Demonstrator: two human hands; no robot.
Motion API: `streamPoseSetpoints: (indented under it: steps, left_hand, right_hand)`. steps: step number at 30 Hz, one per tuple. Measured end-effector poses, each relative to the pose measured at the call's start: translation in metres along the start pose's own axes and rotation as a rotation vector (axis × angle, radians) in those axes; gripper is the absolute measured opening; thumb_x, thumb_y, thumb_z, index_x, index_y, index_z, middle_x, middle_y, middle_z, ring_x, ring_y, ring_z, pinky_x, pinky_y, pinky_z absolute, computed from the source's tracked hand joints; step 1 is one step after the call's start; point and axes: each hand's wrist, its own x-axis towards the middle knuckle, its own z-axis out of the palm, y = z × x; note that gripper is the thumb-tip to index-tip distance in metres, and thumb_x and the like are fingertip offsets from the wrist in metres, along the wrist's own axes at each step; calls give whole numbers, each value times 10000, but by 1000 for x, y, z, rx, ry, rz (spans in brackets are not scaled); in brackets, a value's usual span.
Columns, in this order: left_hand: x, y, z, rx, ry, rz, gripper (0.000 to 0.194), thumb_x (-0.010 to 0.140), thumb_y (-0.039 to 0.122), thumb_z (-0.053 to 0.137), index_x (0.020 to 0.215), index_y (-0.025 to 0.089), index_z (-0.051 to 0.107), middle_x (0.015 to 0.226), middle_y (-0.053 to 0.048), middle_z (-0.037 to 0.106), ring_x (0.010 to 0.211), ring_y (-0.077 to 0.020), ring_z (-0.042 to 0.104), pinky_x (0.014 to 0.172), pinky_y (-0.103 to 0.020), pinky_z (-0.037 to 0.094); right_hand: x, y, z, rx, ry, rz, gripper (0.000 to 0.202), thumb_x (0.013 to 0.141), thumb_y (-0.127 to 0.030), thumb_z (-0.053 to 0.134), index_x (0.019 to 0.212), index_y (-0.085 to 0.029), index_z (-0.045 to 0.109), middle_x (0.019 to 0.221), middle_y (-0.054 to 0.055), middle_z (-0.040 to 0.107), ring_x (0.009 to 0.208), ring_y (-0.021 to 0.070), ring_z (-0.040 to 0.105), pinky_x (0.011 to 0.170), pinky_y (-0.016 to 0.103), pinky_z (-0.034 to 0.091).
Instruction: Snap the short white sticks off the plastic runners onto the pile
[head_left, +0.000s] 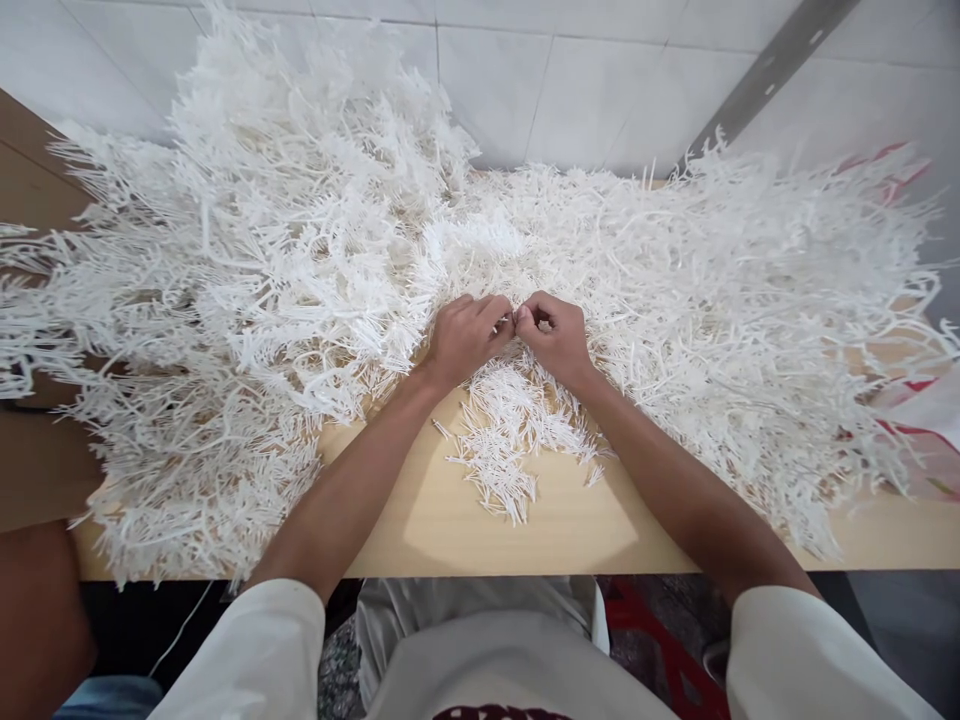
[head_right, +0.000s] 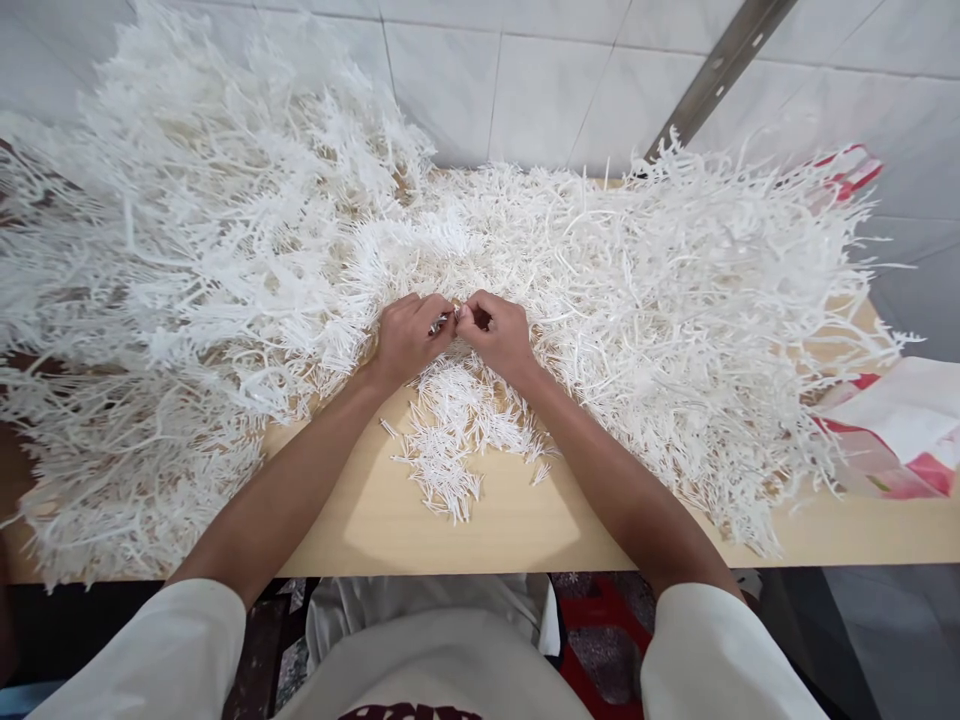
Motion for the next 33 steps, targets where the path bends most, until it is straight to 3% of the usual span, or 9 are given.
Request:
streamPoseSetpoints:
  steps: [3, 6, 8, 11, 13, 19, 26, 33]
  left_hand:
    - [3, -4, -1, -81, 7, -152, 269, 963, 322, 414, 765, 199, 547, 619, -5, 597, 560, -116, 517, 587, -278, 371]
    - [4, -12, -1, -133, 106, -382, 292, 987, 308, 340, 839, 195, 565, 651, -4, 608, 578, -113, 528, 572, -268, 371]
    - [4, -14, 0, -104, 109, -312, 258, 970, 302, 388, 826, 193, 572, 666, -1, 630, 584, -108, 535, 570, -259, 369]
    - [3, -11, 2, -6, 90, -129, 237, 958, 295, 435, 814, 188, 590, 710, -9, 666, 596, -109, 549, 587, -260, 371]
    - [1, -8, 1, 17, 98, -79, 251, 971, 298, 425, 832, 187, 601, 746, -21, 676, 619, -115, 565, 612, -268, 384]
    - [0, -9, -3, 47, 102, 78, 224, 974, 293, 452, 923, 201, 650, 733, -19, 645, 670, -127, 576, 648, -278, 394]
    - [0, -10, -1, 61, 155, 60, 230, 969, 285, 460, 865, 186, 640, 733, -11, 652, 639, -114, 559, 629, -270, 380]
    - [-1, -4, -1, 14, 129, 48, 199, 927, 255, 505, 772, 179, 604, 677, 3, 653, 584, -107, 549, 587, -259, 355]
  right_hand:
    - [-7, 0, -1, 41, -16, -71, 152, 750, -219, 507, 598, -212, 498, 531, -47, 477, 496, 80, 393, 504, 256, 340]
    - [-16, -2, -4, 87, -132, -241, 172, 717, -155, 524, 557, -209, 489, 513, -53, 499, 467, 71, 418, 477, 242, 345]
    - [-19, -4, -5, 109, -147, -259, 182, 763, -158, 543, 590, -206, 515, 539, -50, 522, 483, 71, 445, 492, 238, 375]
    - [-16, -4, -4, 169, -36, -110, 68, 845, -254, 568, 793, -212, 582, 732, -12, 608, 622, 92, 545, 565, 240, 450]
    - [-12, -3, -2, 175, 6, -8, 127, 865, -337, 586, 919, -223, 575, 853, 8, 627, 711, 105, 578, 601, 242, 468]
    - [-6, 3, 2, 47, -77, 78, 316, 902, -534, 535, 885, -222, 581, 727, -22, 597, 609, 90, 508, 595, 252, 409]
    - [-9, 4, 0, -10, -98, -38, 256, 945, -413, 504, 852, -205, 619, 682, -29, 593, 585, 77, 488, 597, 241, 377]
    - [-8, 6, 1, -61, -49, -57, 163, 821, -269, 541, 678, -193, 551, 568, -48, 513, 512, 69, 417, 538, 229, 358]
